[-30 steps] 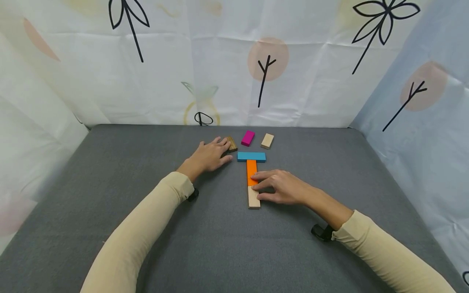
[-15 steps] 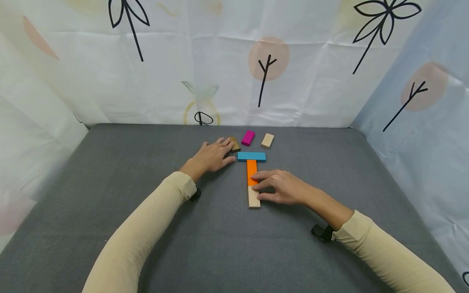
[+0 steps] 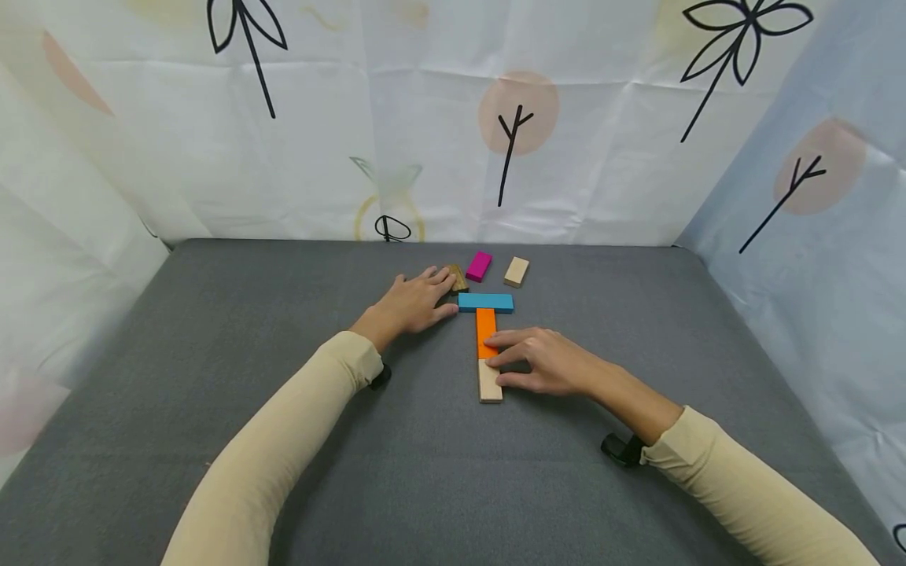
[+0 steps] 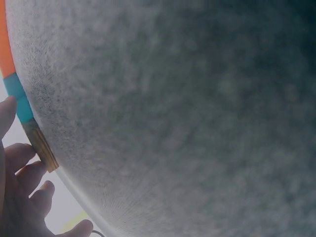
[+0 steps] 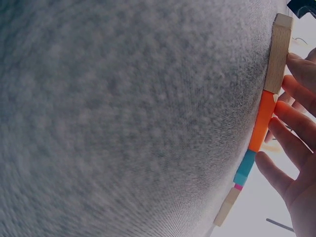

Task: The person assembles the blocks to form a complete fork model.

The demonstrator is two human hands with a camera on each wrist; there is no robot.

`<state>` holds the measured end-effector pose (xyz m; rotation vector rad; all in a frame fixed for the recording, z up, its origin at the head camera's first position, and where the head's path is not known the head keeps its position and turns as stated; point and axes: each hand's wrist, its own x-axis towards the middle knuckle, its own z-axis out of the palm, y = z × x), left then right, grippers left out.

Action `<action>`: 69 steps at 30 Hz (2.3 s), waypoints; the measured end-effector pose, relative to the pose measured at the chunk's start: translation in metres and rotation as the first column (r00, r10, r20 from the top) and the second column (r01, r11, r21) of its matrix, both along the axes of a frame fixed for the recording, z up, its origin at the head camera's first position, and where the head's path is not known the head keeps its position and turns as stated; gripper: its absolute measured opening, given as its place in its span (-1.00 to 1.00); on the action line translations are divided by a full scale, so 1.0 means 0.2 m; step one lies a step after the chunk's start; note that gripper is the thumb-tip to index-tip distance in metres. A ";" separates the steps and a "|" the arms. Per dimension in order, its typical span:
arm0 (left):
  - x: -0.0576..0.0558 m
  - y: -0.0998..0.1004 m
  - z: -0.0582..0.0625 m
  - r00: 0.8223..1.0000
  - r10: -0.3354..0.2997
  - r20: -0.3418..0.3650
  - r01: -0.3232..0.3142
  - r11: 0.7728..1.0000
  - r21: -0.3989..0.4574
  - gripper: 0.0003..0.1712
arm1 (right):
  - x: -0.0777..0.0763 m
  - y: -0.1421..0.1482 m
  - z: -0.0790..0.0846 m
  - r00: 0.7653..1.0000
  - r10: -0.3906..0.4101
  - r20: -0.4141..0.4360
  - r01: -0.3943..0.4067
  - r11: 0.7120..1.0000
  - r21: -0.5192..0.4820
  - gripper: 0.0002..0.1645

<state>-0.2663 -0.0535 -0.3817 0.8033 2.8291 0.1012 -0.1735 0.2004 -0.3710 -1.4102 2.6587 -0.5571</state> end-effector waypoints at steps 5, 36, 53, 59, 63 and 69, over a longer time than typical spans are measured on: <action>0.00 0.01 0.00 1.000 -0.001 0.004 0.001 1.000 -0.008 -0.21 | 0.00 0.00 0.00 1.000 0.002 -0.004 -0.002 1.000 -0.006 -0.60; 0.02 0.02 0.02 1.000 -0.013 0.023 0.014 1.000 -0.011 -0.21 | 0.01 0.00 0.00 1.000 -0.003 0.009 0.003 1.000 0.001 -0.60; 0.00 0.06 0.03 0.999 -0.002 -0.052 0.005 0.999 0.047 -0.28 | 0.00 0.00 0.01 1.000 -0.003 0.021 0.002 1.000 0.006 -0.61; -0.01 0.12 0.03 0.998 -0.026 -0.062 0.030 0.998 0.050 -0.26 | 0.00 0.01 0.01 1.000 0.001 0.019 -0.001 1.000 0.011 -0.61; -0.02 0.15 0.02 0.999 -0.027 -0.038 0.029 0.999 0.033 -0.24 | 0.00 0.01 0.01 1.000 0.009 0.020 -0.009 1.000 0.018 -0.60; -0.04 0.19 0.02 1.000 -0.003 -0.013 0.003 1.000 0.013 -0.23 | 0.00 0.01 0.01 1.000 0.006 0.025 -0.007 1.000 0.021 -0.60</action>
